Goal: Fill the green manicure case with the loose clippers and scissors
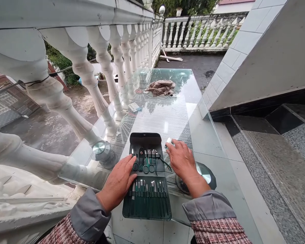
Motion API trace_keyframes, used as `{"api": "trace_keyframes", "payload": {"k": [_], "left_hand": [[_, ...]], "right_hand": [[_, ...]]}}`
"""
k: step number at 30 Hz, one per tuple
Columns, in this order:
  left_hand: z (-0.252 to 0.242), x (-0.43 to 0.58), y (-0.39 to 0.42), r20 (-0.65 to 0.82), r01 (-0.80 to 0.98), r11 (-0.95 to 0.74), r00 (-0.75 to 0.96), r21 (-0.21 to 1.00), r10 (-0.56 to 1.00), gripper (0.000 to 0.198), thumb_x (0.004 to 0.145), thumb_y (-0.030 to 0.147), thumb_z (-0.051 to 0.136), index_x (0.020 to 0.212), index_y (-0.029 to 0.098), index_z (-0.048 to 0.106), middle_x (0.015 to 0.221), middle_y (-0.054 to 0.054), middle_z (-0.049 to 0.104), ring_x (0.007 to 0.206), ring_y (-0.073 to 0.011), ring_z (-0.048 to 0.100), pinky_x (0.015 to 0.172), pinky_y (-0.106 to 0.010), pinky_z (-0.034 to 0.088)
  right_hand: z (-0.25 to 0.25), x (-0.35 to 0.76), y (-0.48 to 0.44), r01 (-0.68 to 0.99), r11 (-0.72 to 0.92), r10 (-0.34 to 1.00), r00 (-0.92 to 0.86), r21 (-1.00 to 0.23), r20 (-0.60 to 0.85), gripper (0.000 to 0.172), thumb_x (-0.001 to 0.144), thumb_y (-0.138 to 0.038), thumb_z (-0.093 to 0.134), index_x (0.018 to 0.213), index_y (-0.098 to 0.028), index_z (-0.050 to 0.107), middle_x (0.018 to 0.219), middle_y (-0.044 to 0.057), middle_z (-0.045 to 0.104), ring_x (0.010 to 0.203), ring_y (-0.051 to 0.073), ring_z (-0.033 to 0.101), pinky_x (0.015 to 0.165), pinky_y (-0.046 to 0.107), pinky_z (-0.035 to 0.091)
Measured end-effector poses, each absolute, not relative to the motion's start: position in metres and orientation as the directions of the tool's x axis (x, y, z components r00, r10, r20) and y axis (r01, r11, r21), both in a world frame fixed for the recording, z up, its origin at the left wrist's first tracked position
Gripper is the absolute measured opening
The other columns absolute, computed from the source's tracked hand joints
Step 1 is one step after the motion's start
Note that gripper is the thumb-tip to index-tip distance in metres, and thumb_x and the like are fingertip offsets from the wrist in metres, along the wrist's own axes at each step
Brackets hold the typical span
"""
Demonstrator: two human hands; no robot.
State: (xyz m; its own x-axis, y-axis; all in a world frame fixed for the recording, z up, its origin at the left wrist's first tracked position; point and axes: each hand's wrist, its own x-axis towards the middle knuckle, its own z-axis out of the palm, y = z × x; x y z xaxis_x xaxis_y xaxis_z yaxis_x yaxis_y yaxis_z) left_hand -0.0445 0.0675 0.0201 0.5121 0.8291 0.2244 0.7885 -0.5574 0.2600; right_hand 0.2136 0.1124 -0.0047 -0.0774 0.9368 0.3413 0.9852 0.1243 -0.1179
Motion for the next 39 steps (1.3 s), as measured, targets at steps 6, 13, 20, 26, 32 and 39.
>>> {"api": "trace_keyframes", "payload": {"k": [6, 13, 20, 26, 32, 39], "left_hand": [[0.018, -0.045, 0.066, 0.214, 0.793, -0.537, 0.493, 0.287, 0.843, 0.051, 0.088, 0.020, 0.050, 0.135, 0.013, 0.032, 0.136, -0.018, 0.042, 0.126, -0.0273, 0.041, 0.102, -0.045, 0.039], [0.022, -0.039, 0.067, 0.255, 0.804, -0.525, 0.465, 0.280, 0.848, 0.051, 0.087, 0.019, 0.050, 0.135, 0.016, 0.033, 0.136, -0.016, 0.042, 0.126, -0.0281, 0.041, 0.102, -0.048, 0.038], [0.020, -0.036, 0.070, 0.266, 0.828, -0.459, 0.387, 0.321, 0.883, 0.049, 0.089, 0.020, 0.046, 0.136, 0.017, 0.032, 0.133, -0.014, 0.046, 0.122, -0.0265, 0.046, 0.100, -0.044, 0.042], [0.019, -0.037, 0.070, 0.254, 0.827, -0.455, 0.386, 0.330, 0.887, 0.049, 0.089, 0.018, 0.045, 0.136, 0.016, 0.031, 0.137, -0.014, 0.042, 0.125, -0.0264, 0.043, 0.100, -0.043, 0.042], [0.018, -0.037, 0.070, 0.253, 0.818, -0.475, 0.409, 0.325, 0.877, 0.052, 0.087, 0.018, 0.048, 0.136, 0.016, 0.031, 0.137, -0.015, 0.042, 0.126, -0.0263, 0.041, 0.100, -0.043, 0.042], [0.019, -0.036, 0.072, 0.266, 0.835, -0.477, 0.411, 0.274, 0.872, 0.049, 0.089, 0.020, 0.047, 0.136, 0.015, 0.032, 0.136, -0.015, 0.043, 0.124, -0.0269, 0.044, 0.099, -0.043, 0.043]], "right_hand": [[-0.008, 0.249, 0.097, 0.988, 0.090, 0.938, -0.041, -0.129, 0.344, 0.032, 0.088, -0.029, 0.040, 0.106, -0.020, 0.065, 0.115, 0.010, 0.061, 0.108, 0.026, 0.050, 0.083, 0.041, 0.043], [0.001, 0.246, 0.073, 0.955, 0.206, 0.862, -0.074, -0.213, 0.501, 0.025, 0.088, -0.033, 0.044, 0.093, -0.019, 0.064, 0.097, 0.009, 0.064, 0.094, 0.022, 0.055, 0.082, 0.035, 0.042], [0.008, 0.206, 0.062, 0.955, 0.233, 0.911, -0.149, -0.183, 0.384, 0.029, 0.087, -0.036, 0.050, 0.063, -0.020, 0.054, 0.065, 0.002, 0.056, 0.066, 0.015, 0.049, 0.062, 0.027, 0.034], [0.009, 0.219, 0.069, 0.961, 0.145, 0.908, -0.035, -0.237, 0.417, 0.031, 0.090, -0.037, 0.043, 0.068, -0.020, 0.057, 0.069, 0.003, 0.058, 0.070, 0.017, 0.050, 0.065, 0.028, 0.034], [0.002, 0.258, 0.081, 0.924, -0.100, 0.876, 0.258, -0.370, 0.408, 0.030, 0.084, -0.048, 0.048, 0.082, -0.020, 0.058, 0.082, 0.006, 0.060, 0.078, 0.021, 0.050, 0.068, 0.032, 0.038], [0.002, 0.250, 0.088, 0.941, -0.294, 0.918, 0.327, -0.169, 0.226, 0.036, 0.078, -0.053, 0.052, 0.093, -0.021, 0.058, 0.100, 0.011, 0.058, 0.097, 0.029, 0.047, 0.075, 0.040, 0.038]]}}
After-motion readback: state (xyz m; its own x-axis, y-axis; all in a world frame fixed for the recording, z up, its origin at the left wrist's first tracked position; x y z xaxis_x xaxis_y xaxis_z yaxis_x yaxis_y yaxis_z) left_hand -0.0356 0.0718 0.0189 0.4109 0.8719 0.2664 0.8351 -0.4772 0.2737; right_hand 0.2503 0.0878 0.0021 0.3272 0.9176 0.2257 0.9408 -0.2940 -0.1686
